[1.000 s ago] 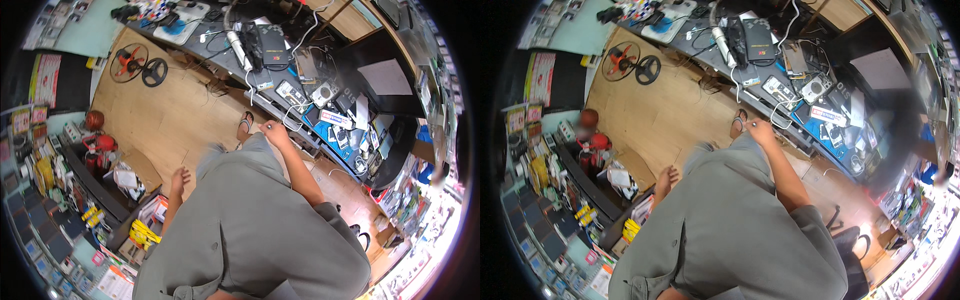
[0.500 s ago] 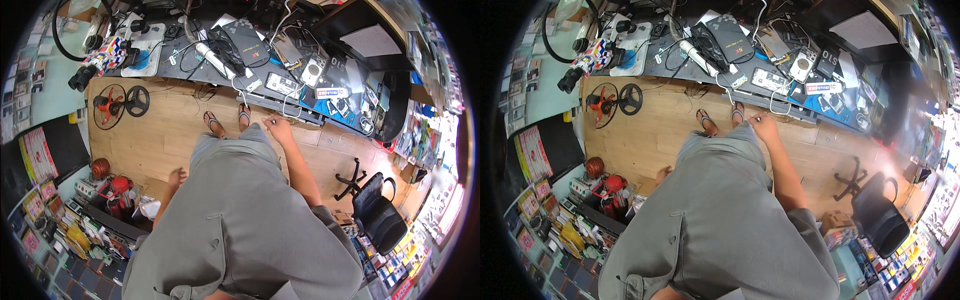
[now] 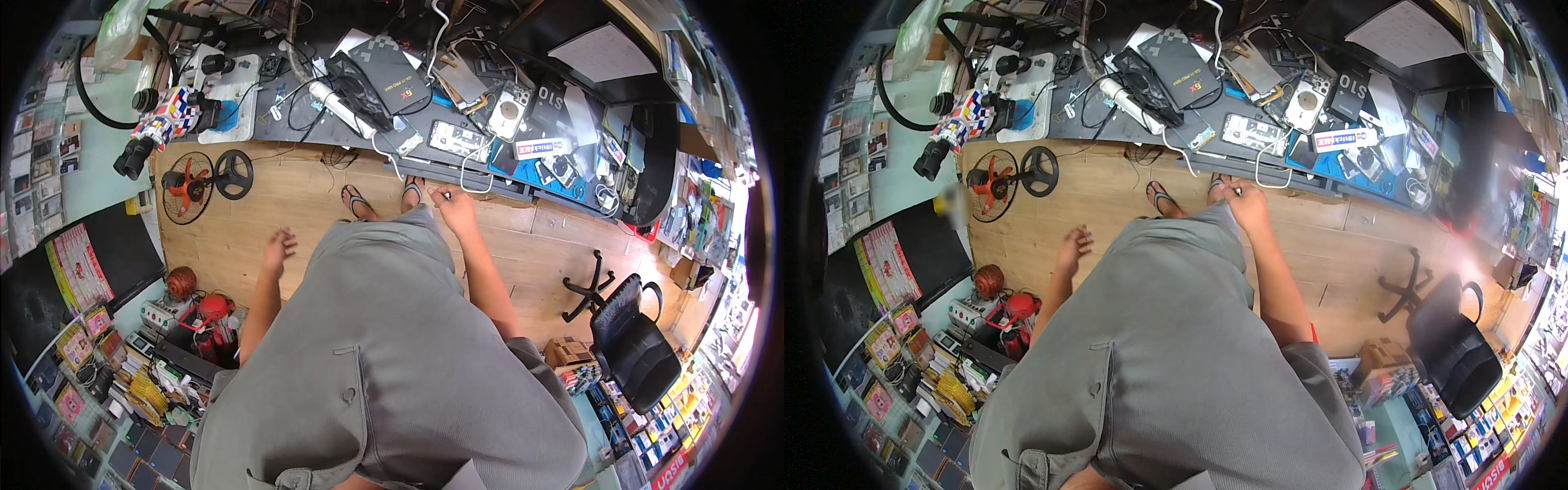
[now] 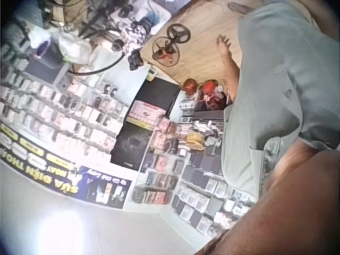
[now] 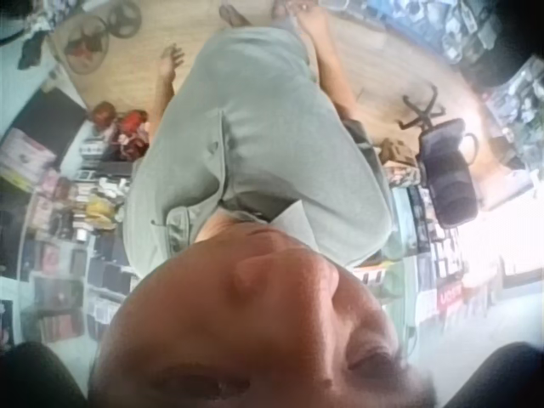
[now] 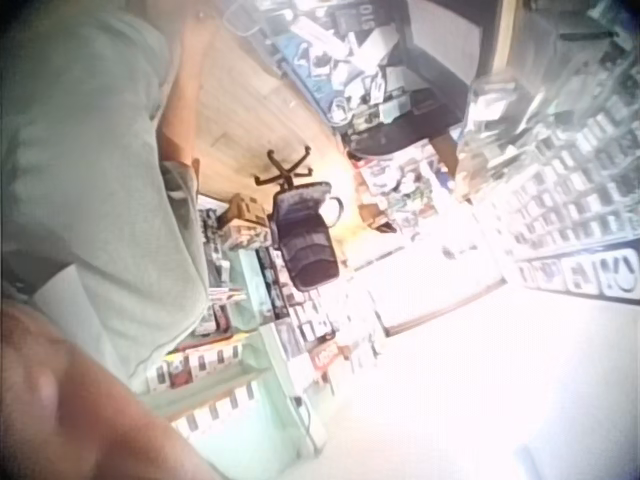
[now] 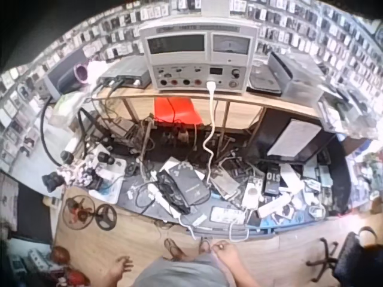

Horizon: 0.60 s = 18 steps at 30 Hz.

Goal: The person disassembles a smartphone, removes the back cover, and uses a screwdriver to unscrew internal components. They then reassemble the device by screwing parts back into place and closing the back cover.

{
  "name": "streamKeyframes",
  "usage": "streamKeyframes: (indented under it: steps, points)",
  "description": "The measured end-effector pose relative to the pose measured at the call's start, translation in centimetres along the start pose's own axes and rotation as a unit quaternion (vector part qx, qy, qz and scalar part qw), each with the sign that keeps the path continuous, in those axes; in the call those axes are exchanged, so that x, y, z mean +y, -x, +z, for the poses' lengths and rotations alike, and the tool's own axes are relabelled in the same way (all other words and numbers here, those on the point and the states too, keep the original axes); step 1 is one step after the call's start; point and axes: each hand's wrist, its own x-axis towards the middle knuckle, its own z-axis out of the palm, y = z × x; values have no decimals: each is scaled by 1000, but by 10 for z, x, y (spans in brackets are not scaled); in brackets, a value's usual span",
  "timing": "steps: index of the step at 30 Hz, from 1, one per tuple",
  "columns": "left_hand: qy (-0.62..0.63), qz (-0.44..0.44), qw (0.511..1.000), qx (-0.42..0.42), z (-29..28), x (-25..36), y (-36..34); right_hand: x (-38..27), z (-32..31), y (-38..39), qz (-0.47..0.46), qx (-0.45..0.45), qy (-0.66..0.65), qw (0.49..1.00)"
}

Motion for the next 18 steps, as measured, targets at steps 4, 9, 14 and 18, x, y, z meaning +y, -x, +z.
streamKeyframes:
  steps: [4,9,14,18]
  points:
    - [-161,-57,983,-67,-19,-112,-12,-12,-20,-6,-2,-2,-3,1000]
    - [-351,-7,931,-102,-37,-171,1,-18,-40,-16,25,-19,-11,999]
    - [-302,-26,950,-80,-25,-110,20,-30,-50,-8,19,-12,-36,999]
    - [-181,-43,982,-32,8,-31,19,-24,-49,-4,14,-6,-59,998]
